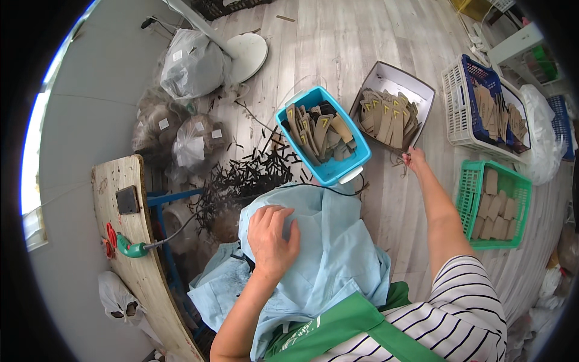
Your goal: The person retrieves cardboard shoe tags from a plastic bag and places them on a workbench. Using a green rotary cutter, the person trims the edges of each tag one by one, then sets the trimmed tags aside. The process repeats for multiple tags throughout the clip.
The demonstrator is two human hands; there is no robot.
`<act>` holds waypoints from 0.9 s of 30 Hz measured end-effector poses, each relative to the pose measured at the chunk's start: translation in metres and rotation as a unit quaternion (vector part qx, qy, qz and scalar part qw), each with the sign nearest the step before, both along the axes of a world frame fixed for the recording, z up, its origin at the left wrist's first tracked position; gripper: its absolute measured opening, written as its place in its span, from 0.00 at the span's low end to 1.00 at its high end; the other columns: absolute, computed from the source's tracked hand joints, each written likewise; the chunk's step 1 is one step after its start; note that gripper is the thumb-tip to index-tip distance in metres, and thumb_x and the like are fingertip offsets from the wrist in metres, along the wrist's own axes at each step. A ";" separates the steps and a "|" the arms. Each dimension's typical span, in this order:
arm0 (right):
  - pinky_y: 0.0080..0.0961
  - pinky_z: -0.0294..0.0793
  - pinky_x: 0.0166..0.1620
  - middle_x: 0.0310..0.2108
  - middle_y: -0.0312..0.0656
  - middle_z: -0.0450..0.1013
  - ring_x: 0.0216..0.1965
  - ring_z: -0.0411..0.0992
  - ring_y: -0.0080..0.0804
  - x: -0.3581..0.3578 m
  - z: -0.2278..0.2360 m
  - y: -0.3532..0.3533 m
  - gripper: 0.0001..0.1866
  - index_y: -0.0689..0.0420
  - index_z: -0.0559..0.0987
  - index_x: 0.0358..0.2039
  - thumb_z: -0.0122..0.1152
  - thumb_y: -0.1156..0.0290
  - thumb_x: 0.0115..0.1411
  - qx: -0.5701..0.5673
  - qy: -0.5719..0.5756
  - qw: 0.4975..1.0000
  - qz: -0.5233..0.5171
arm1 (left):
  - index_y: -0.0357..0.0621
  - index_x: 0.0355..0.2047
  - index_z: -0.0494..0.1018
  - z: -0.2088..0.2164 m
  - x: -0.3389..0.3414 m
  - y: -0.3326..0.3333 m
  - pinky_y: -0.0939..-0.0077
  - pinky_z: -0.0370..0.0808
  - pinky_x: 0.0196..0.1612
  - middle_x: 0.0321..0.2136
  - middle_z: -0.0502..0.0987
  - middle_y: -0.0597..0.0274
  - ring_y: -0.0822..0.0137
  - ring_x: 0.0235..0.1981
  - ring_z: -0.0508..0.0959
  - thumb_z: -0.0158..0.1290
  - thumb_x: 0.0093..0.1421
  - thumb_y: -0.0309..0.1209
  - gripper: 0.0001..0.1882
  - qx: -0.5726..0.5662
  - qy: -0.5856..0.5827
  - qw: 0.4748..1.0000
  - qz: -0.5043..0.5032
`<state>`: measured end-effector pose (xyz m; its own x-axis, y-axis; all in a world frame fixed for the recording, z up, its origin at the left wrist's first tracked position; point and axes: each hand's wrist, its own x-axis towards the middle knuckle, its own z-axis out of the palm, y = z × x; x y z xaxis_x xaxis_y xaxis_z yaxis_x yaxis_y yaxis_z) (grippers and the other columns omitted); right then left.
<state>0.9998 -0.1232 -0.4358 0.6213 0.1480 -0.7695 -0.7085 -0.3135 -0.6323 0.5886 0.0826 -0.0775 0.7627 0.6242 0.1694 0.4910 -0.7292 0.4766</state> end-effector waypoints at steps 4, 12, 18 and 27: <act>0.23 0.66 0.15 0.22 0.40 0.73 0.14 0.64 0.25 -0.022 0.003 -0.027 0.17 0.61 0.71 0.38 0.47 0.57 0.70 -0.036 0.028 0.998 -0.053 | 0.40 0.33 0.75 -0.001 0.002 0.000 0.63 0.71 0.44 0.34 0.78 0.57 0.55 0.40 0.77 0.59 0.45 0.22 0.12 -0.005 0.000 1.000 0.005; 0.37 0.81 0.42 0.40 0.52 0.75 0.40 0.78 0.45 -0.151 0.028 0.013 0.16 0.64 0.68 0.49 0.55 0.78 0.61 0.140 0.090 0.982 0.084 | 0.41 0.32 0.75 -0.003 -0.002 -0.002 0.63 0.72 0.44 0.33 0.77 0.58 0.54 0.40 0.77 0.58 0.45 0.21 0.11 0.002 -0.012 1.000 0.013; 0.47 0.79 0.47 0.50 0.54 0.71 0.50 0.73 0.47 -0.158 0.031 0.092 0.24 0.64 0.69 0.53 0.63 0.77 0.56 0.170 0.210 0.963 0.000 | 0.41 0.30 0.75 -0.005 -0.005 0.001 0.63 0.72 0.43 0.32 0.77 0.58 0.55 0.39 0.77 0.58 0.45 0.21 0.10 0.002 -0.025 1.000 0.017; 0.49 0.81 0.40 0.43 0.54 0.74 0.40 0.77 0.47 -0.160 -0.008 0.121 0.24 0.69 0.73 0.44 0.73 0.70 0.52 0.062 0.119 0.991 -0.019 | 0.41 0.29 0.75 -0.007 -0.009 0.004 0.63 0.72 0.41 0.31 0.77 0.59 0.55 0.37 0.77 0.57 0.44 0.19 0.10 -0.004 -0.055 0.998 0.019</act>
